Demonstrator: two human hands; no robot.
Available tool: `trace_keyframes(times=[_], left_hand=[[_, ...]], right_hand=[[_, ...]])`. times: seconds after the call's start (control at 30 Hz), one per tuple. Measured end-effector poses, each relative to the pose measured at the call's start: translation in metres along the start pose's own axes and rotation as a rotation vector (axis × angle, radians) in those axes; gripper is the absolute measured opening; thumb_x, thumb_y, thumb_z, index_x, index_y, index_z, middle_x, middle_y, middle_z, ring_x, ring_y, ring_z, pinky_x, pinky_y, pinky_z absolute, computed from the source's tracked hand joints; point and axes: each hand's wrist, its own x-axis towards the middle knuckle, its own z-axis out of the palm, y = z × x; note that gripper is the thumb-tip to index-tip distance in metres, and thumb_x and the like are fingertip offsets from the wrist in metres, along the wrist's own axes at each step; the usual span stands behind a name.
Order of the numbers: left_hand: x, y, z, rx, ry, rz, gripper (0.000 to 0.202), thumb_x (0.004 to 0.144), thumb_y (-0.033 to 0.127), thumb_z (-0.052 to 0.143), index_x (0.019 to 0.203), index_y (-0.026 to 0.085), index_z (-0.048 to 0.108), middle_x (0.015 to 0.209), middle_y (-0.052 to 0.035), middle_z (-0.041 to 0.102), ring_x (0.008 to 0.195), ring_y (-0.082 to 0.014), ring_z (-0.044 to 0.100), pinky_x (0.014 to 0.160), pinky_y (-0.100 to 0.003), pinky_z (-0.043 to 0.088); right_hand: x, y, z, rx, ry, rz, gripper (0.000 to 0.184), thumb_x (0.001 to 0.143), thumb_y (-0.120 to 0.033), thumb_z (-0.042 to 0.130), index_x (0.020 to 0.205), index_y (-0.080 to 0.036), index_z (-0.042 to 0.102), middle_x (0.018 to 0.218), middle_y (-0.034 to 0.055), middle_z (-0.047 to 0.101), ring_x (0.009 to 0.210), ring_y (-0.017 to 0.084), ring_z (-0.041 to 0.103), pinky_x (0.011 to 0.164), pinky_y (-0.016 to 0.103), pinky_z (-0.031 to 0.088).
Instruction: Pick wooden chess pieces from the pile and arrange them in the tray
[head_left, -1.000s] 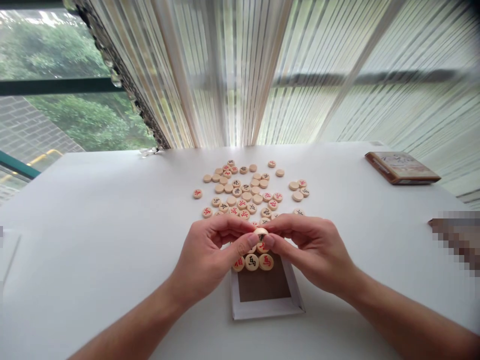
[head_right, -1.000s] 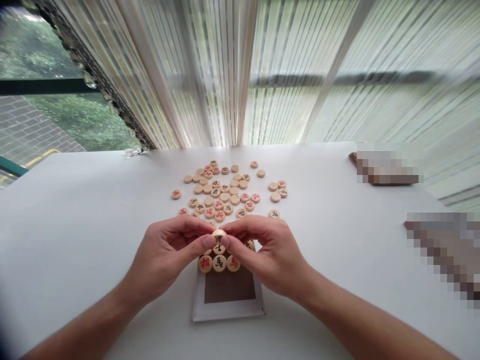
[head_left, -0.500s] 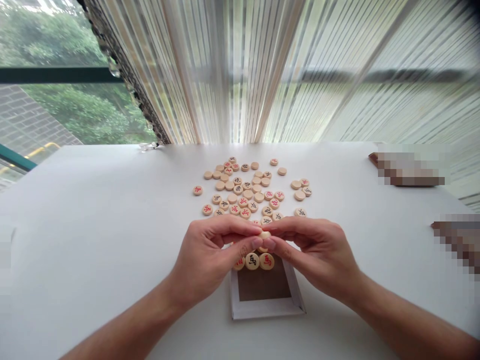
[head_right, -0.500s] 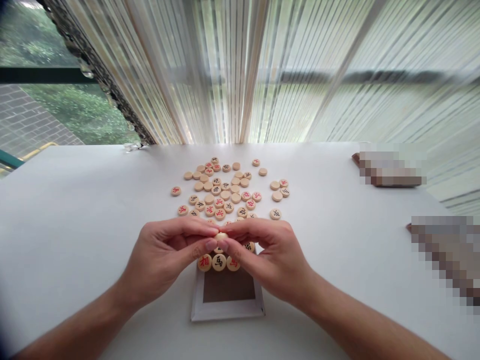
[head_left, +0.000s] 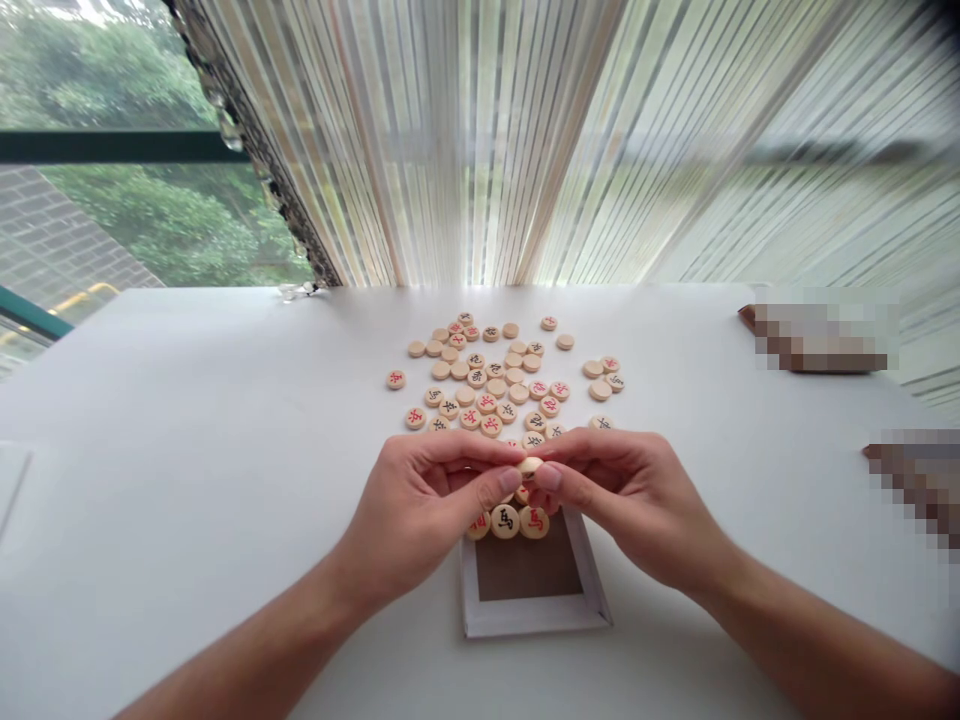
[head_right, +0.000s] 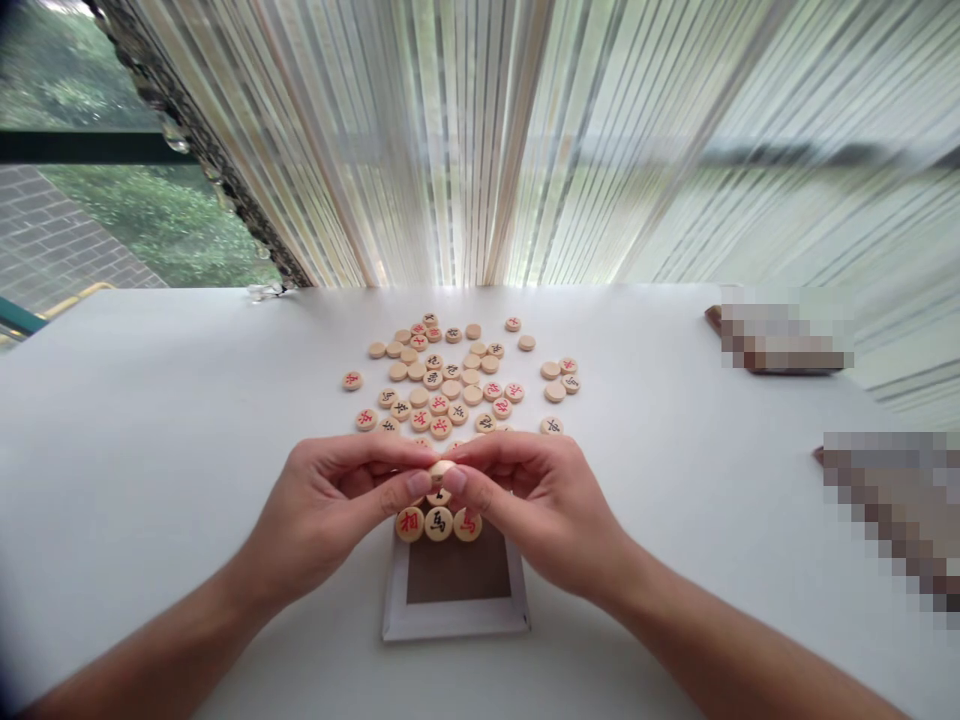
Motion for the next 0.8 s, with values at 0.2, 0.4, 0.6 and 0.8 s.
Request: trace_keyframes(times=[0.2,0.4,0.6,0.8], left_hand=[[0.0005,-0.0005,-0.0004,-0.067,-0.018,-0.066,0.016,0.088,0.014,0.084,0.102,0.021,0.087,0.095,-0.0040,0.087,0.088,-0.0169,0.084,0.079,-0.015,0.067],[0.0022,0.0005,-0.0002,-0.104,-0.043,-0.102,0.024,0.091,0.016,0.082,0.114,0.023,0.085,0.095,-0.0051,0.087,0.087,-0.0176,0.084,0.079,-0.017,0.068],[0.0021,0.0033,0.0004,-0.150,-0.103,-0.099,0.031,0.089,0.013,0.084,0.118,0.024,0.083,0.090,-0.0038,0.086,0.079,-0.0157,0.083,0.075,-0.017,0.068],[0.0006,0.0022,-0.0009,-0.134,-0.114,-0.104,0.035,0.088,0.016,0.086,0.122,0.023,0.082,0.092,-0.0052,0.086,0.082,-0.0184,0.084,0.077,-0.020,0.069]], right_hand=[[0.0011,-0.0025,-0.0023,0.117,-0.068,0.051,0.021,0.086,-0.022,0.089,0.106,-0.026,0.087,0.075,0.0012,0.079,0.064,0.010,0.070,0.063,0.017,0.061],[0.0032,0.0027,-0.0050,0.199,-0.091,0.078,0.025,0.092,-0.022,0.083,0.116,-0.027,0.084,0.079,0.0009,0.080,0.066,0.010,0.073,0.065,0.019,0.063],[0.0025,0.0041,-0.0053,0.251,-0.104,0.118,0.030,0.092,-0.021,0.083,0.122,-0.024,0.081,0.080,0.0036,0.081,0.067,0.011,0.074,0.063,0.019,0.062],[0.0022,0.0007,-0.0030,0.261,-0.084,0.153,0.033,0.084,-0.018,0.090,0.116,-0.022,0.083,0.075,0.0034,0.081,0.063,0.010,0.074,0.062,0.017,0.061]])
